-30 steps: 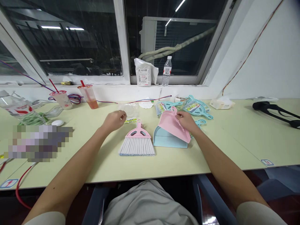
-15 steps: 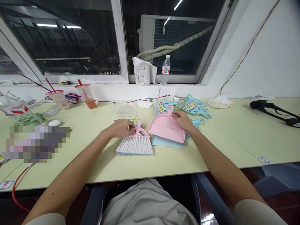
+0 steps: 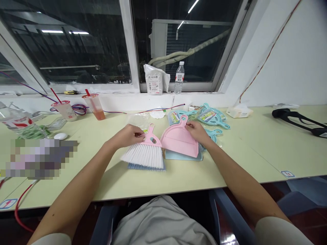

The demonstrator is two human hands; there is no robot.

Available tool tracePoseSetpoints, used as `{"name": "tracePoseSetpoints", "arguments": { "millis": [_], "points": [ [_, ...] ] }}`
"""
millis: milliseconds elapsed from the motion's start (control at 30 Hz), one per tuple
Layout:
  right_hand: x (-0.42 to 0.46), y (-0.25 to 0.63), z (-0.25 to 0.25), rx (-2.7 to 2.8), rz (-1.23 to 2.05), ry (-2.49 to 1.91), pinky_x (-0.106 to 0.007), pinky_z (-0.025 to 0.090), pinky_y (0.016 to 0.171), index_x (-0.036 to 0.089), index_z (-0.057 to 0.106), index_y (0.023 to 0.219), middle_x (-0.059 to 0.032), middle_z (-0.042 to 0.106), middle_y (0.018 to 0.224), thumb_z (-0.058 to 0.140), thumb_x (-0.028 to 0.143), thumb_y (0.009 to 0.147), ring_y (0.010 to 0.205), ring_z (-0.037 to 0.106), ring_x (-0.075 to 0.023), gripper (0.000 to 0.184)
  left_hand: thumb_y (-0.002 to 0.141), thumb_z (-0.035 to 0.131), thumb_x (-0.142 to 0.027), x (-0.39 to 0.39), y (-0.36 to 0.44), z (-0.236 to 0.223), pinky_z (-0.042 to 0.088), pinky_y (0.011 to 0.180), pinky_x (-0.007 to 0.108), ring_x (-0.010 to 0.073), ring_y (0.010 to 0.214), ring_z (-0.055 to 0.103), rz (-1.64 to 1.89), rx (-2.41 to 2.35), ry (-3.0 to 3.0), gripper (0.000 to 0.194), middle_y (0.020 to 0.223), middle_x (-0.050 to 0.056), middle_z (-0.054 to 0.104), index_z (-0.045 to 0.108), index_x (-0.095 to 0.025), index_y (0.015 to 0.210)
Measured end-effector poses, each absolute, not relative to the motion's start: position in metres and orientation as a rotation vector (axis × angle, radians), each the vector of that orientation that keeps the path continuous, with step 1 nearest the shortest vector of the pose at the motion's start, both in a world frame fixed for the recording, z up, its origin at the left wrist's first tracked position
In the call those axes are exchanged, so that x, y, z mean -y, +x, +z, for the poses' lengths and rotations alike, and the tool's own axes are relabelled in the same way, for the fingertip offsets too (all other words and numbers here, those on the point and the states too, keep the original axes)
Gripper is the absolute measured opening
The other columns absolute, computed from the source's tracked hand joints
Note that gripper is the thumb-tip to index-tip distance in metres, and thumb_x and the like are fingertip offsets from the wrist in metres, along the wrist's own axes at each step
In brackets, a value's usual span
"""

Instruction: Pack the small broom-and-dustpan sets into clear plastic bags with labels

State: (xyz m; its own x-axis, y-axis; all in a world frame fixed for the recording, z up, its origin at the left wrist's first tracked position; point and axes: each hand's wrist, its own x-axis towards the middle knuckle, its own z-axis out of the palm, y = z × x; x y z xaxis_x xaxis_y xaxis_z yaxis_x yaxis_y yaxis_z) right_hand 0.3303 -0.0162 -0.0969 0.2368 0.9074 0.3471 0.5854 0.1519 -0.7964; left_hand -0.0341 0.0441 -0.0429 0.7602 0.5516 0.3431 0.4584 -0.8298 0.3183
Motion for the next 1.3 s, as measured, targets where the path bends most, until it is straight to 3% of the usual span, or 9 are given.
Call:
{"name": "tracePoseSetpoints", "arguments": {
  "millis": [267,433,600,700,800,967,1100,1300],
  "points": [
    [0.038,0.273,-0.092,1.532,0.701,-1.324,-0.033,0.046,0.076,0.021,0.068,0.089,-0.0036,0.070,0.090,0.059,0.042,0.088,0.084,0.063,-0.0215,0.023,0.092,0.059,-0.033,-0.012,0.008,-0.047,0.045,0.066,0.031,0.0166,0.070,0.060,0.870,-0.692,2.854,0.025,0.072,0.003,0.067,0.074,-0.021,0.075],
    [0.046,0.256,-0.095,1.609,0.674,-1.254,-0.032,0.046,0.078,0.022,0.067,0.089,-0.0028,0.067,0.088,0.054,0.050,0.095,0.086,0.060,-0.0207,0.031,0.093,0.058,-0.031,-0.010,0.026,-0.059,0.049,0.071,0.034,0.0226,0.087,0.065,0.896,-0.764,2.982,0.025,0.081,0.008,0.069,0.077,-0.020,0.080],
    [0.047,0.251,-0.100,1.584,0.879,-1.160,-0.030,0.043,0.066,0.020,0.063,0.090,0.0002,0.061,0.078,0.072,0.050,0.084,0.071,0.057,-0.0171,0.032,0.092,0.059,-0.027,0.001,0.034,-0.068,0.050,0.075,0.035,0.0244,0.094,0.063,0.945,-0.888,2.931,0.022,0.090,0.010,0.069,0.076,-0.020,0.080],
    [0.050,0.247,-0.096,1.590,0.878,-1.102,-0.029,0.043,0.067,0.021,0.059,0.081,0.0014,0.055,0.075,0.069,0.047,0.086,0.070,0.054,-0.0159,0.028,0.092,0.060,-0.029,0.006,0.034,-0.068,0.049,0.079,0.035,0.0225,0.093,0.063,0.995,-0.914,2.721,0.019,0.097,0.009,0.069,0.076,-0.020,0.095],
    [0.054,0.245,-0.089,1.578,0.869,-1.041,-0.029,0.043,0.067,0.021,0.059,0.080,0.0010,0.054,0.076,0.066,0.044,0.088,0.072,0.053,-0.0156,0.026,0.091,0.064,-0.039,0.006,0.032,-0.066,0.047,0.077,0.031,0.0190,0.085,0.062,0.895,-0.877,2.328,0.031,0.095,0.004,0.069,0.071,-0.019,0.113],
    [0.057,0.243,-0.086,1.510,1.014,-1.027,-0.027,0.039,0.060,0.022,0.060,0.092,0.0036,0.054,0.071,0.069,0.044,0.087,0.064,0.050,-0.0135,0.024,0.095,0.053,-0.044,0.010,0.035,-0.066,0.033,0.063,0.027,0.0135,0.067,0.045,0.669,-0.684,2.056,0.033,0.070,-0.002,0.052,0.063,-0.017,0.081],
    [0.057,0.243,-0.088,1.460,1.067,-1.053,-0.026,0.036,0.057,0.021,0.060,0.089,0.0046,0.053,0.068,0.071,0.044,0.085,0.060,0.048,-0.0121,0.026,0.092,0.056,-0.040,0.015,0.039,-0.070,0.030,0.063,0.027,0.0129,0.066,0.040,0.713,-0.707,1.984,0.029,0.068,-0.003,0.045,0.058,-0.017,0.074],
    [0.053,0.243,-0.093,1.417,1.097,-0.986,-0.028,0.044,0.071,0.022,0.061,0.083,0.0010,0.062,0.081,0.075,0.038,0.081,0.078,0.058,-0.0158,0.022,0.086,0.060,-0.036,0.015,0.041,-0.072,0.027,0.062,0.028,0.0126,0.065,0.037,0.753,-0.709,1.886,0.028,0.065,-0.004,0.041,0.052,-0.018,0.066]
  ]
}}
